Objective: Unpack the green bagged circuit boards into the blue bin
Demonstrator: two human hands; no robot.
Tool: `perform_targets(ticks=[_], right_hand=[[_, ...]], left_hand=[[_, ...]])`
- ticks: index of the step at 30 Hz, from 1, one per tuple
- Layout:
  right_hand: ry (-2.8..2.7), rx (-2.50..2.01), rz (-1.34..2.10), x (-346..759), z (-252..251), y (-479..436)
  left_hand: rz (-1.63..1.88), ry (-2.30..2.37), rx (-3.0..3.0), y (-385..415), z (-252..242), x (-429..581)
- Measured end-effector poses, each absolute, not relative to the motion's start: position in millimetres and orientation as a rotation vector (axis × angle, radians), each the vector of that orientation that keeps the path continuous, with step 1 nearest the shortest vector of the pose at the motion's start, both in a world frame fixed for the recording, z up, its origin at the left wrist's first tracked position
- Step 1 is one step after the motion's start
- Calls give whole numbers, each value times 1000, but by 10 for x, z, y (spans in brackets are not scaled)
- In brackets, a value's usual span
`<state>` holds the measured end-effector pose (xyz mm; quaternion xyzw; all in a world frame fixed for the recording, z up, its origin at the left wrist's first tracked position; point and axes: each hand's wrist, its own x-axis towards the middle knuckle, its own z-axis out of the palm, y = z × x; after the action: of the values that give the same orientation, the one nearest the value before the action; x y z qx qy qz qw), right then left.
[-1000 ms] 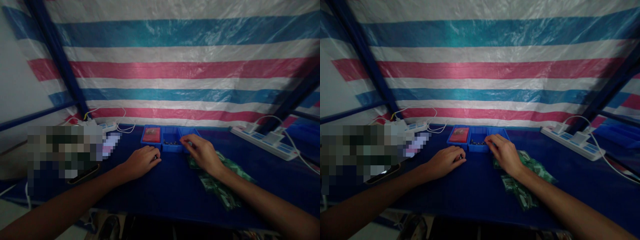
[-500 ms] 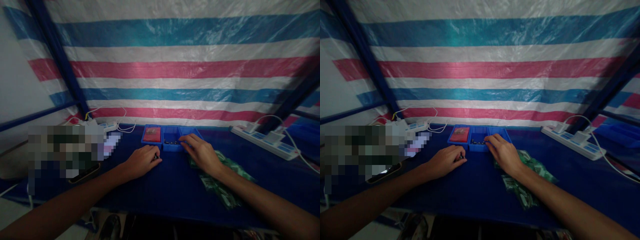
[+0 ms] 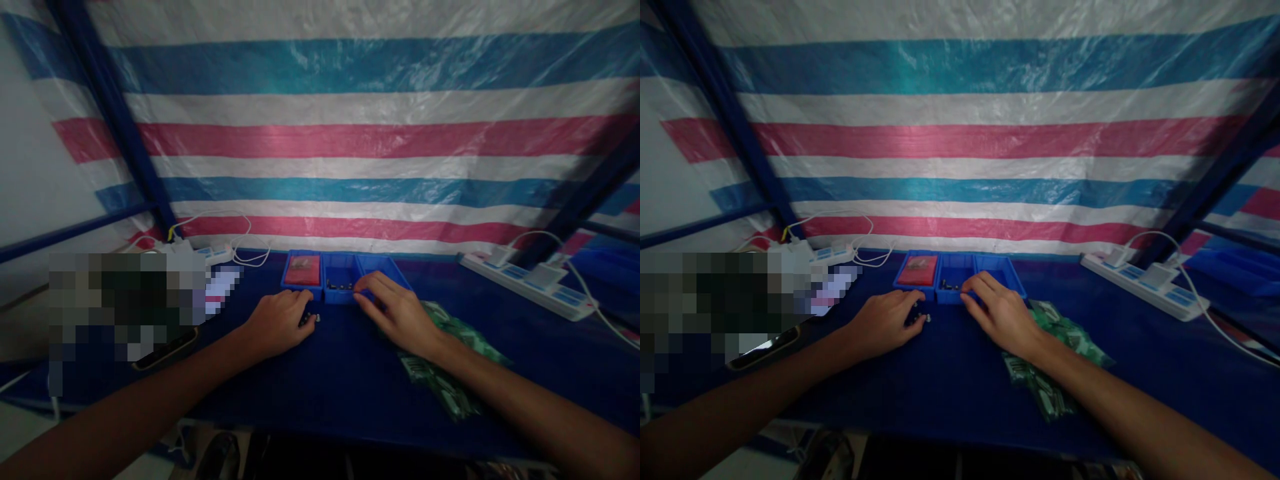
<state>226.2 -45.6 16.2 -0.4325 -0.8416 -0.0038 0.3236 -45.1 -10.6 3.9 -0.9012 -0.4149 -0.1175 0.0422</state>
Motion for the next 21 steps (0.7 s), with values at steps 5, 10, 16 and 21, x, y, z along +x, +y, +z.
perform_targets(ticks=[5, 10, 16, 21], right_hand=[[-2464, -917, 171, 2229, 150, -494], [-2590, -893, 275, 2220, 90, -479], [-2623, -892, 312, 2225, 78, -460], [-2646, -907, 325, 2220, 86, -466]], left_hand=[[-256, -1318, -2688, -126, 71, -435], [-256, -1308, -2641, -125, 76, -435], [-327, -1178, -2774, -115, 19, -451], [-406, -1076, -2925, -106, -6, -443]])
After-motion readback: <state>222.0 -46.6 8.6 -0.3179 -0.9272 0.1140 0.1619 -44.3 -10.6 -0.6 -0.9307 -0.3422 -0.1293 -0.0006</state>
